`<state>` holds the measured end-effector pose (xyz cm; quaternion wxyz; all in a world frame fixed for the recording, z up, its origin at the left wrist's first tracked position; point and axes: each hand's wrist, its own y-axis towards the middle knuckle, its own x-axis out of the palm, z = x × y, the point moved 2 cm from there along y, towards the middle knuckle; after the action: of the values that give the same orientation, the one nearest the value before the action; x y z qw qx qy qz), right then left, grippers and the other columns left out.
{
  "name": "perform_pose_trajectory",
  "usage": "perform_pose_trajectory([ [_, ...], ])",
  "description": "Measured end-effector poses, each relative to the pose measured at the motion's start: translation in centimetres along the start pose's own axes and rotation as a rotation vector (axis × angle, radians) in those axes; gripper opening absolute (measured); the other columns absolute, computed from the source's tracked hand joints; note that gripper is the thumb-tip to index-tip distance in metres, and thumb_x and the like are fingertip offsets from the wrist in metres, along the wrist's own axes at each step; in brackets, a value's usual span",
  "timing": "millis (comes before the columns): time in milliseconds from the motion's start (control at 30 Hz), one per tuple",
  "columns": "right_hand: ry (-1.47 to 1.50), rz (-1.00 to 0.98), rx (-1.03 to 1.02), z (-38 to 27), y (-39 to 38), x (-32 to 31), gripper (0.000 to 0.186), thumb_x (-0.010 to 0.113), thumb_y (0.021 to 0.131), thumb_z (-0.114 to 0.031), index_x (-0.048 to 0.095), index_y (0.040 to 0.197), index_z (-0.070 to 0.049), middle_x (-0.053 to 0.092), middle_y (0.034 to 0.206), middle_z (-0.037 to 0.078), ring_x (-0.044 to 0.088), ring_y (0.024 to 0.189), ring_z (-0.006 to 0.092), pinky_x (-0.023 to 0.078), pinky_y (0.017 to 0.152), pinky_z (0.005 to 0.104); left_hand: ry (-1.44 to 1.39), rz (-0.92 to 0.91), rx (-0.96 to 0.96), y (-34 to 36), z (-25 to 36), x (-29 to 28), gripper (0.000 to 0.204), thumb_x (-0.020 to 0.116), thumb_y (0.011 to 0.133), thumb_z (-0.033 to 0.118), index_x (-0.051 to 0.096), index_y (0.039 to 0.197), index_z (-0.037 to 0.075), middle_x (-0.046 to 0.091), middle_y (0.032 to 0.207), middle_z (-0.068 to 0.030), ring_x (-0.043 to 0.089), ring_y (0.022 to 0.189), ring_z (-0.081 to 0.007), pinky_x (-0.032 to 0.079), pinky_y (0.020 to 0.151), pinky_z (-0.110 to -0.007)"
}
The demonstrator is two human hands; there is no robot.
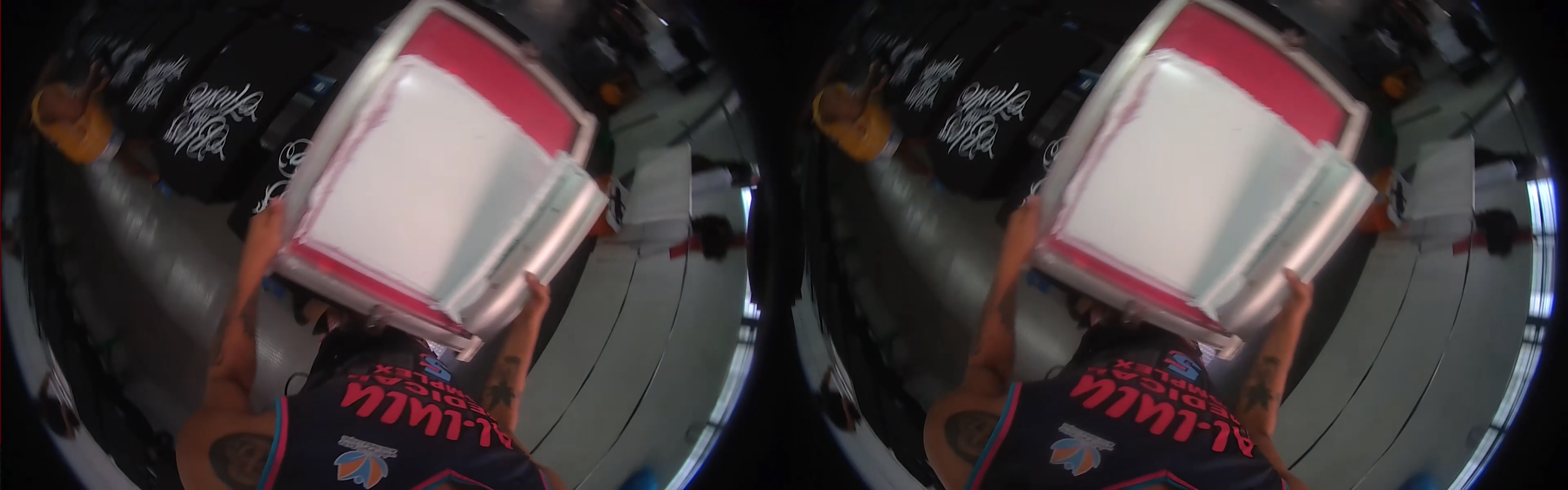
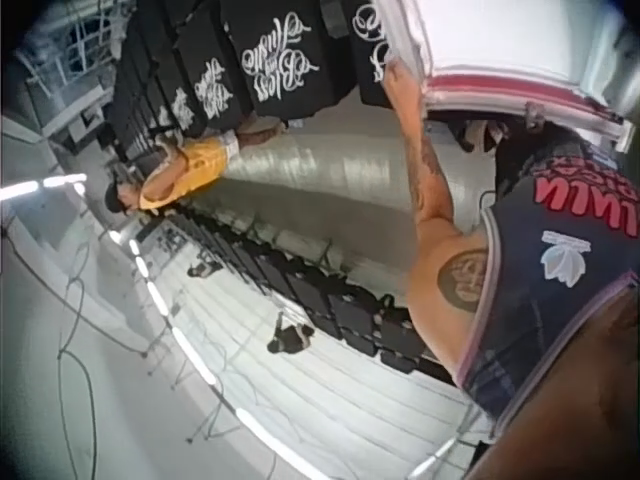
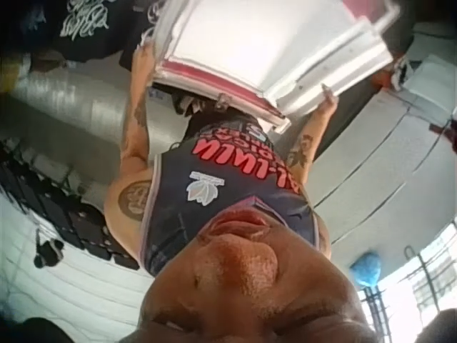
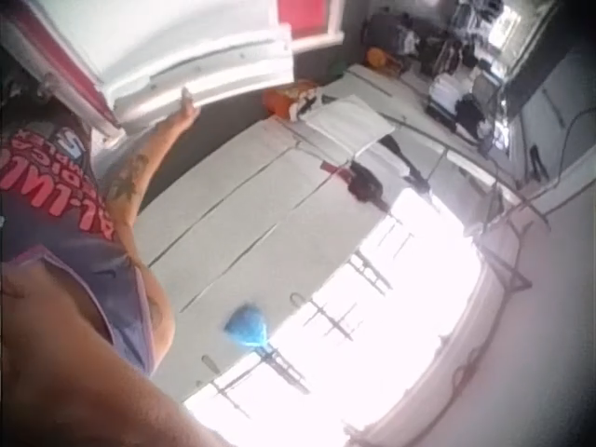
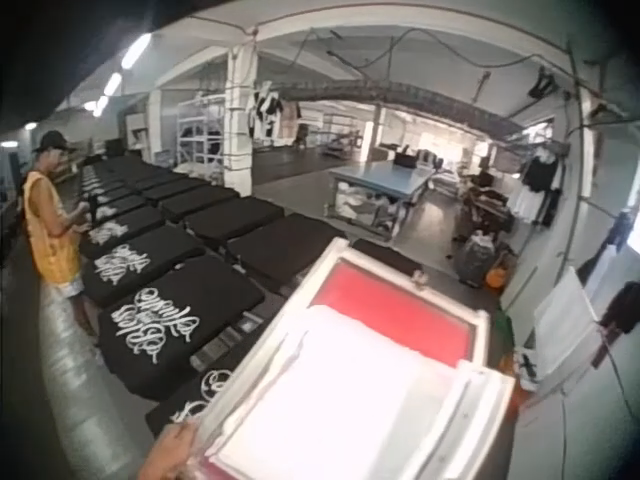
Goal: Performing manual screen printing on t-shirts using a squeegee and ink.
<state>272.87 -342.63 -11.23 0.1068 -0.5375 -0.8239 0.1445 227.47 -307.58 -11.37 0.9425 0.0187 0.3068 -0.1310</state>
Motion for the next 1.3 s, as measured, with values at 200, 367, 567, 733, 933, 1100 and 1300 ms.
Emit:
perform_pose_trajectory([
  [200, 0.012, -0.068, -0.163, -14.6, 9.4, -11.7, 0.071, 0.069, 0.078, -0.021, 0.048, 0.137, 0.013, 0.060, 0.118, 0.026, 0.064, 0.102, 0.0412, 0.056, 0.084, 0.0509, -0.345, -0.061, -0.032, -2.6, 11.0, 17.8, 0.063, 0.038, 0.108, 0.051, 0.058, 0.083, -0.003, 0.055, 0.063, -0.0211, 0.044, 0.059, -0.0249, 0.042, 0.058, -0.045],
  [367, -0.055, 0.052, -0.241, -18.1, 17.5, -16.7, 0.074, 0.069, 0.079, -0.027, 0.047, 0.138, 0.012, 0.057, 0.123, 0.030, 0.063, 0.104, 0.0425, 0.057, 0.083, 0.0533, -0.425, -0.073, 0.007, 1.0, 15.3, 28.8, 0.060, 0.039, 0.108, 0.049, 0.060, 0.088, -0.004, 0.054, 0.064, -0.0234, 0.046, 0.058, -0.0253, 0.042, 0.059, -0.046],
  [567, -0.057, 0.136, -0.280, -18.5, 26.6, -19.1, 0.071, 0.070, 0.078, -0.023, 0.049, 0.137, 0.012, 0.060, 0.120, 0.027, 0.063, 0.106, 0.0397, 0.056, 0.086, 0.0488, -0.435, -0.168, -0.031, 9.2, 18.5, 39.0, 0.057, 0.040, 0.108, 0.046, 0.065, 0.094, -0.003, 0.062, 0.076, -0.0292, 0.062, 0.070, -0.0455, 0.047, 0.068, -0.048],
  [733, -0.024, 0.157, -0.285, -25.6, 34.6, -15.5, 0.066, 0.069, 0.076, -0.020, 0.053, 0.131, 0.012, 0.061, 0.118, 0.026, 0.063, 0.104, 0.0356, 0.053, 0.089, 0.0450, -0.426, -0.193, -0.032, 17.9, 24.9, 43.0, 0.059, 0.038, 0.108, 0.048, 0.066, 0.097, -0.003, 0.066, 0.082, -0.0286, 0.067, 0.085, -0.0472, 0.050, 0.074, -0.047],
  [933, -0.021, 0.160, -0.270, -28.6, 36.1, -11.1, 0.070, 0.070, 0.070, -0.021, 0.053, 0.130, 0.012, 0.064, 0.110, 0.025, 0.064, 0.095, 0.0363, 0.055, 0.081, 0.0456, -0.375, -0.262, -0.038, 21.4, 26.3, 45.9, 0.062, 0.037, 0.109, 0.048, 0.064, 0.096, -0.006, 0.064, 0.077, -0.0257, 0.067, 0.073, -0.0340, 0.049, 0.071, -0.044],
  [1100, -0.067, -0.037, -0.249, -35.2, 56.0, -4.8, 0.074, 0.070, 0.068, -0.019, 0.051, 0.133, 0.011, 0.062, 0.113, 0.024, 0.064, 0.096, 0.0358, 0.054, 0.084, 0.0458, -0.478, -0.055, -0.178, 29.3, 29.8, 51.7, 0.057, 0.040, 0.110, 0.042, 0.063, 0.094, -0.007, 0.061, 0.069, -0.0167, 0.049, 0.075, -0.0116, 0.046, 0.066, -0.039],
  [1300, -0.048, -0.473, -0.199, -41.1, 78.4, 8.7, 0.074, 0.070, 0.069, -0.014, 0.048, 0.134, 0.013, 0.062, 0.113, 0.024, 0.066, 0.099, 0.0360, 0.057, 0.086, 0.0463, -0.480, 0.272, -0.397, 33.8, 34.3, 57.8, 0.058, 0.039, 0.110, 0.041, 0.060, 0.087, -0.008, 0.057, 0.065, -0.0102, 0.047, 0.069, -0.0105, 0.041, 0.060, -0.037],
])
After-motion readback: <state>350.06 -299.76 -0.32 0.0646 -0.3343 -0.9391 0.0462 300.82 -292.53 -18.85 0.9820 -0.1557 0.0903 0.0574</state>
